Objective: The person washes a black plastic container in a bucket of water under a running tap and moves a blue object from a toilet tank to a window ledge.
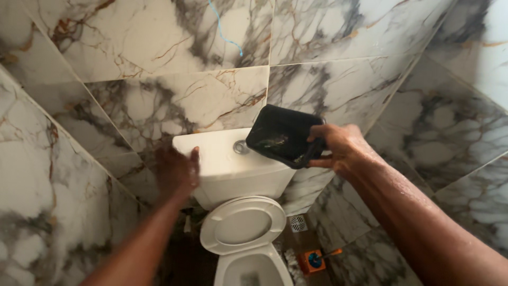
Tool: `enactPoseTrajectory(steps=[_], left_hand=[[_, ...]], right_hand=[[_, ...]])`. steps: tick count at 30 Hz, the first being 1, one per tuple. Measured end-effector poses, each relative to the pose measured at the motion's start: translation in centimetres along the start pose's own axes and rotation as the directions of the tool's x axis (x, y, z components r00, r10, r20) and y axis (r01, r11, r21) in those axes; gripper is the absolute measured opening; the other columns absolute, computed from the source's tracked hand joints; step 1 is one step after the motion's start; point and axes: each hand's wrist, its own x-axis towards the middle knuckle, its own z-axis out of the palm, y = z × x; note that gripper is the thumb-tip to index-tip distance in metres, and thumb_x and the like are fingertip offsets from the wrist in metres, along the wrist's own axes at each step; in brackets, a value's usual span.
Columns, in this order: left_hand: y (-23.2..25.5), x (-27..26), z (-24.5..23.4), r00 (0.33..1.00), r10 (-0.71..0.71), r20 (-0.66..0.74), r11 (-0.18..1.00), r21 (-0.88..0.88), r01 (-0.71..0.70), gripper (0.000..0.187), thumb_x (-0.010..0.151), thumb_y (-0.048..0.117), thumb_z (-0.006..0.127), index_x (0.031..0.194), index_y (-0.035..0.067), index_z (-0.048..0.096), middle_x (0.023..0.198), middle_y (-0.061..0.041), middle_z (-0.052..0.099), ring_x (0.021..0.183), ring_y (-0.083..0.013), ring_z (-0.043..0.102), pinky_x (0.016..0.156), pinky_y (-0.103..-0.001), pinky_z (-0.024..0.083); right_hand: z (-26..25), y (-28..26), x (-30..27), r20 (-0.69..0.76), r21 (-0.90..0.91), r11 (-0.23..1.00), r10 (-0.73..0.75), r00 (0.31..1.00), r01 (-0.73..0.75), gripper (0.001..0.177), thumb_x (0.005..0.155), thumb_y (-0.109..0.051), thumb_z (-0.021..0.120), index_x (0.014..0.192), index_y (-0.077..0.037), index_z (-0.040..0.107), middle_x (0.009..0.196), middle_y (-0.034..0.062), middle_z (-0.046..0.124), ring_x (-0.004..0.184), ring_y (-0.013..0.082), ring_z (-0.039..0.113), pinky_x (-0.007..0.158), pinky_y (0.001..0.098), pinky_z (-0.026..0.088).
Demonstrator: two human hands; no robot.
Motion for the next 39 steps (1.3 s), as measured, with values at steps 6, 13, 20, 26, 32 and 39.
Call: enactPoseTrajectory(steps=[6,13,20,26,32,39], left_hand=[[4.4,0.1,0.4,0.935,0.331,-0.126,0.944,0.031,-0.33,0.06,0.102,0.048,0.046,0.148,0.01,0.052,0.151,-0.022,0.047,0.142,-0.0386,0.042,0.111,-0.054,0.037],[7.0,2.1,-0.2,0.669,0.722,0.179,0.683,-0.028,-0.73,0.057,0.101,0.052,0.042,0.141,0.014,0.055,0.158,-0.017,0.039,0.147,-0.0347,0.032,0.113,-0.052,0.027],[14.2,3.1,2.9,0.485,0.677,0.554,0.634,-0.102,-0.767,0.059,0.099,0.052,0.039,0.15,0.023,0.048,0.158,0.002,0.045,0.149,-0.0211,0.031,0.123,-0.053,0.015],[21.1,3.0,6.9,0.394,0.72,0.571,0.527,-0.082,-0.846,0.056,0.099,0.053,0.04,0.149,0.029,0.05,0.158,0.004,0.047,0.148,-0.0209,0.035,0.125,-0.047,0.019],[28.7,1.4,8.0,0.351,0.753,0.556,0.467,-0.077,-0.881,0.057,0.092,0.061,0.046,0.144,0.04,0.053,0.159,0.004,0.043,0.148,-0.0189,0.031,0.123,-0.052,0.015],[27.0,4.7,7.0,0.504,0.713,0.488,0.616,-0.09,-0.783,0.051,0.096,0.061,0.043,0.128,0.032,0.07,0.148,0.007,0.063,0.142,-0.0158,0.054,0.13,-0.043,0.031]], right_hand=[[1.5,-0.5,-1.3,-0.074,-0.016,0.999,-0.037,0.997,0.036,0.032,0.077,-0.001,0.07,0.104,0.015,0.065,0.117,0.0252,0.064,0.097,0.0457,0.07,0.074,0.0471,0.063],[1.6,-0.8,-2.3,-0.066,0.041,0.999,-0.006,0.998,0.009,0.037,0.078,-0.002,0.07,0.109,0.016,0.063,0.124,0.0267,0.06,0.104,0.0467,0.067,0.075,0.0486,0.063],[-0.9,-1.4,-2.7,-0.111,0.024,0.999,-0.042,0.993,0.045,0.039,0.073,-0.003,0.07,0.109,0.013,0.066,0.117,0.0255,0.064,0.1,0.0453,0.068,0.073,0.0496,0.067],[-5.0,-1.6,-3.1,-0.153,0.002,0.999,-0.031,0.988,0.032,0.035,0.072,-0.008,0.071,0.102,0.008,0.069,0.102,0.0203,0.07,0.083,0.0383,0.073,0.072,0.0478,0.068],[-10.1,-1.7,-2.8,-0.224,-0.022,0.999,-0.048,0.973,0.044,0.03,0.075,-0.014,0.074,0.096,0.006,0.072,0.091,0.0179,0.067,0.076,0.0311,0.067,0.073,0.0502,0.067],[-13.2,-2.5,-0.9,-0.219,-0.069,0.995,-0.079,0.972,0.065,0.027,0.074,-0.012,0.074,0.093,0.008,0.071,0.091,0.0175,0.073,0.078,0.0305,0.076,0.075,0.05,0.067]])
